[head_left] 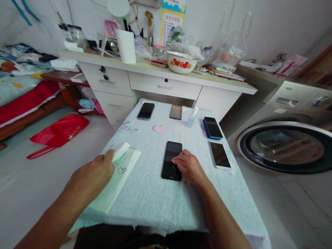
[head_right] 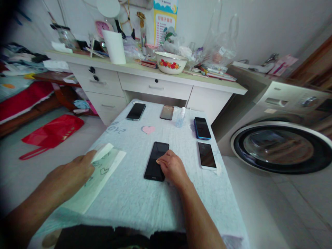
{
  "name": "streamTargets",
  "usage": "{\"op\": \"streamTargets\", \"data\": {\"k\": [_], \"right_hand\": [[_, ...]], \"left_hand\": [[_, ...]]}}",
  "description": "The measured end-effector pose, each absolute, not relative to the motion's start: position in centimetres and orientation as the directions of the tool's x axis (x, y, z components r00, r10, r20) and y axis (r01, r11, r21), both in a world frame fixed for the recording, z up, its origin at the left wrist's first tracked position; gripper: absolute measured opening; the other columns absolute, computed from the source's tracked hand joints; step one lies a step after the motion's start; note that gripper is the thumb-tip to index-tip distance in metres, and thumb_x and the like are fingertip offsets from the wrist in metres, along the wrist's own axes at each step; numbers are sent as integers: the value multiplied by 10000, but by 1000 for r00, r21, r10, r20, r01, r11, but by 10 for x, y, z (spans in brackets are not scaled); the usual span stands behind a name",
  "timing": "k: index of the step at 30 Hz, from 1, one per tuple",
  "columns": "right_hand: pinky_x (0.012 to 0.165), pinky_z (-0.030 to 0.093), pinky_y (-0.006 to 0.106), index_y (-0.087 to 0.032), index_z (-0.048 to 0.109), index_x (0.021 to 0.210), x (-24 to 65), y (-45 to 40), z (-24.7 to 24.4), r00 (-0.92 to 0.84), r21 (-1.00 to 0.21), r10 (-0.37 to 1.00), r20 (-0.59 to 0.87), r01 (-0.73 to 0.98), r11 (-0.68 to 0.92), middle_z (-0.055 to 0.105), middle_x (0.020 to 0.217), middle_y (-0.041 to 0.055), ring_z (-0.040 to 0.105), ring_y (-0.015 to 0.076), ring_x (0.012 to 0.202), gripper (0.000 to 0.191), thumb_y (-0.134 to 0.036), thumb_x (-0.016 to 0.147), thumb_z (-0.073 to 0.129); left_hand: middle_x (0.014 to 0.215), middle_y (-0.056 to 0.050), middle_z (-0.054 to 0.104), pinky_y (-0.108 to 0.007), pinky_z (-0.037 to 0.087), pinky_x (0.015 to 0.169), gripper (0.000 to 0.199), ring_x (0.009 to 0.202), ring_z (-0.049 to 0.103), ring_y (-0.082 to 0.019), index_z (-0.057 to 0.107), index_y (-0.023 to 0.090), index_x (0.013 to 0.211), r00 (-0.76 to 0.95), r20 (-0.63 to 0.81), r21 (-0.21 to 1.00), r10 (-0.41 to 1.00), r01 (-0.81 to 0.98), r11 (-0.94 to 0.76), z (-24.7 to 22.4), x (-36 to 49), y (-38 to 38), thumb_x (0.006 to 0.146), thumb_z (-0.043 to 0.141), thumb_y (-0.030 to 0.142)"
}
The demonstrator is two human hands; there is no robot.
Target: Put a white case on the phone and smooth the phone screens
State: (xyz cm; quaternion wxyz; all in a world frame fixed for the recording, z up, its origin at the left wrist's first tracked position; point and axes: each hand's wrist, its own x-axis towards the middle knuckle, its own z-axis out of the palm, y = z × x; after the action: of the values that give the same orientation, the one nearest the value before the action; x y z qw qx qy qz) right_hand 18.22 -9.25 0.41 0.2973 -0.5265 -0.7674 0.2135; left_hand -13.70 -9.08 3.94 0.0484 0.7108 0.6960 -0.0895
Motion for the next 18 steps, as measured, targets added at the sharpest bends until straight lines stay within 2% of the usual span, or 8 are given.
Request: {"op": "streamTargets", "data": {"k": [3, 5, 10, 18], "right_hand": [[727, 468, 248, -204, 717, 898, 182, -93, 6, -268, -646, 938, 221, 680, 347, 590, 818, 29, 574, 129, 783, 185, -146, 841, 551], [730, 470, 254, -208, 719, 901, 182, -93, 6, -267, -646, 938, 220, 681, 345, 592, 818, 30, 575, 130, 782, 188, -149, 842, 550], [734, 467, 254, -209, 719, 905, 183, -92, 4, -266, -652, 939, 217, 676, 342, 593, 826, 31, 574, 127, 783, 187, -163, 852, 545], [739, 460, 245, -208, 716, 906, 185, -93, 1, -263, -649, 938, 225, 678, 345, 594, 826, 24, 573, 124, 794, 175, -177, 856, 551]], "left_hand": [[977, -184, 631, -407, 463, 682, 495, 790, 651, -302, 314, 126, 1359, 16, -245, -2, 969, 1000, -17, 44, -142, -85, 880, 226, 220], [970, -181, 642, -405, 459, 683, 508, 788, 652, -304, 269, 148, 1385, -8, -247, 14, 969, 1000, 12, 46, -145, -82, 888, 230, 243], [1044, -168, 636, -384, 450, 692, 502, 816, 650, -285, 242, 201, 1393, -27, -247, -5, 969, 1000, 26, 48, -148, -78, 893, 241, 245], [1078, -167, 632, -344, 435, 655, 483, 788, 642, -262, 271, 180, 1367, -56, -274, -8, 960, 998, 56, 58, -147, -76, 896, 221, 271]]}}
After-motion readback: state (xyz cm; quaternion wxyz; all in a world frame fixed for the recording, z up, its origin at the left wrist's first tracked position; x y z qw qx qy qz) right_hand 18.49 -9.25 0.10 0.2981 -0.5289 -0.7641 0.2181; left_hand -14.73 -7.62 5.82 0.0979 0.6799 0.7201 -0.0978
